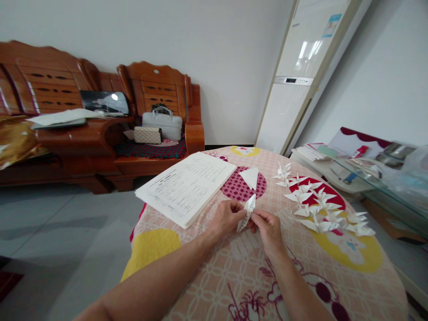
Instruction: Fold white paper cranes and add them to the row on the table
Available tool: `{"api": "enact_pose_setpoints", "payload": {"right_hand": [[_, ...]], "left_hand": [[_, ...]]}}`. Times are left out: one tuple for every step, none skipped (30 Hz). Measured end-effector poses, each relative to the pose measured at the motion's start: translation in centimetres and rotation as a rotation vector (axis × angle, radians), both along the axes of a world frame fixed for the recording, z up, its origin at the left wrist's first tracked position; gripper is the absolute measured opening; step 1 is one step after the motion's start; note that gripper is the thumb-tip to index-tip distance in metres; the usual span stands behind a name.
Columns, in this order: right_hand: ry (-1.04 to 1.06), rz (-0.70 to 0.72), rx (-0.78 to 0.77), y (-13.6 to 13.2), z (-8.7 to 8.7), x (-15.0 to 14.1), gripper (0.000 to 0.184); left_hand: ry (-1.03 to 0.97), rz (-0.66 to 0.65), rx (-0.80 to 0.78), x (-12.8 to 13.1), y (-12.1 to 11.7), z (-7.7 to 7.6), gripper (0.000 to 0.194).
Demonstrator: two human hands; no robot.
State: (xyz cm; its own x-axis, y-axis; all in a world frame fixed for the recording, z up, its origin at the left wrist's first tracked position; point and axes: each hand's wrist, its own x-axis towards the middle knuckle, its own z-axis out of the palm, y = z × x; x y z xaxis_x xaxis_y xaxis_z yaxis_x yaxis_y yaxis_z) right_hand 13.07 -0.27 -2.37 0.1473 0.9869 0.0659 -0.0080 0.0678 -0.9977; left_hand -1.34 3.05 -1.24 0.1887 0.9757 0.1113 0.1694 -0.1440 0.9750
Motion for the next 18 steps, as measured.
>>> {"api": "enact_pose_setpoints", "payload": {"right_hand": [[0.004,0.003,0.002,-0.03,0.06,-0.01,0.018],[0.007,0.005,0.006,-0.05,0.12,-0.02,0.018],[0.007,0.005,0.008,-0.07,0.17,-0.02,0.018],[0.007,0.004,0.008,-0.09,0.19,-0.02,0.018],[0.006,0.001,0.008,-0.10,0.18,-0.02,0.018],[0.002,-0.003,0.005,-0.11,0.14,-0.01,0.018],[-0.006,-0.007,0.002,-0.12,0.07,0.01,0.018],[-0.018,-0.014,0.000,-0.12,-0.02,0.02,0.019],[-0.032,-0.022,-0.001,-0.11,-0.11,0.03,0.019],[-0.048,-0.027,-0.001,-0.10,-0.21,0.05,0.019],[-0.062,-0.031,0.000,-0.07,-0.30,0.05,0.020],[-0.072,-0.037,0.000,-0.04,-0.38,0.05,0.020],[-0.079,-0.043,-0.001,-0.01,-0.43,0.05,0.021],[-0.086,-0.050,-0.004,0.01,-0.46,0.04,0.022],[-0.096,-0.059,-0.006,0.02,-0.46,0.02,0.022],[-0.109,-0.068,-0.006,0.02,-0.43,0.01,0.023],[-0.127,-0.076,-0.004,0.00,-0.37,-0.01,0.023],[-0.152,-0.081,0.001,-0.04,-0.30,-0.03,0.023]], "left_hand": [[0.003,-0.001,0.003,-0.02,0.02,-0.04,0.014],[0.007,-0.002,0.009,-0.03,0.03,-0.08,0.014],[0.014,-0.002,0.018,-0.05,0.03,-0.12,0.014],[0.023,0.004,0.030,-0.06,0.02,-0.16,0.013],[0.033,0.008,0.043,-0.06,0.01,-0.20,0.013],[0.042,0.012,0.056,-0.06,-0.02,-0.24,0.013],[0.050,0.013,0.066,-0.05,-0.05,-0.27,0.013],[0.059,0.013,0.071,-0.04,-0.09,-0.29,0.013],[0.068,0.012,0.075,-0.02,-0.12,-0.30,0.013],[0.076,0.013,0.080,0.01,-0.16,-0.29,0.013],[0.085,0.015,0.088,0.03,-0.21,-0.25,0.013],[0.092,0.017,0.096,0.06,-0.25,-0.20,0.013],[0.097,0.014,0.103,0.08,-0.30,-0.12,0.013],[0.099,0.009,0.110,0.10,-0.35,-0.02,0.013],[0.097,0.001,0.112,0.12,-0.40,0.09,0.013],[0.096,-0.009,0.111,0.14,-0.45,0.21,0.013],[0.097,-0.014,0.109,0.14,-0.48,0.31,0.013],[0.103,-0.015,0.107,0.14,-0.50,0.39,0.012]]}}
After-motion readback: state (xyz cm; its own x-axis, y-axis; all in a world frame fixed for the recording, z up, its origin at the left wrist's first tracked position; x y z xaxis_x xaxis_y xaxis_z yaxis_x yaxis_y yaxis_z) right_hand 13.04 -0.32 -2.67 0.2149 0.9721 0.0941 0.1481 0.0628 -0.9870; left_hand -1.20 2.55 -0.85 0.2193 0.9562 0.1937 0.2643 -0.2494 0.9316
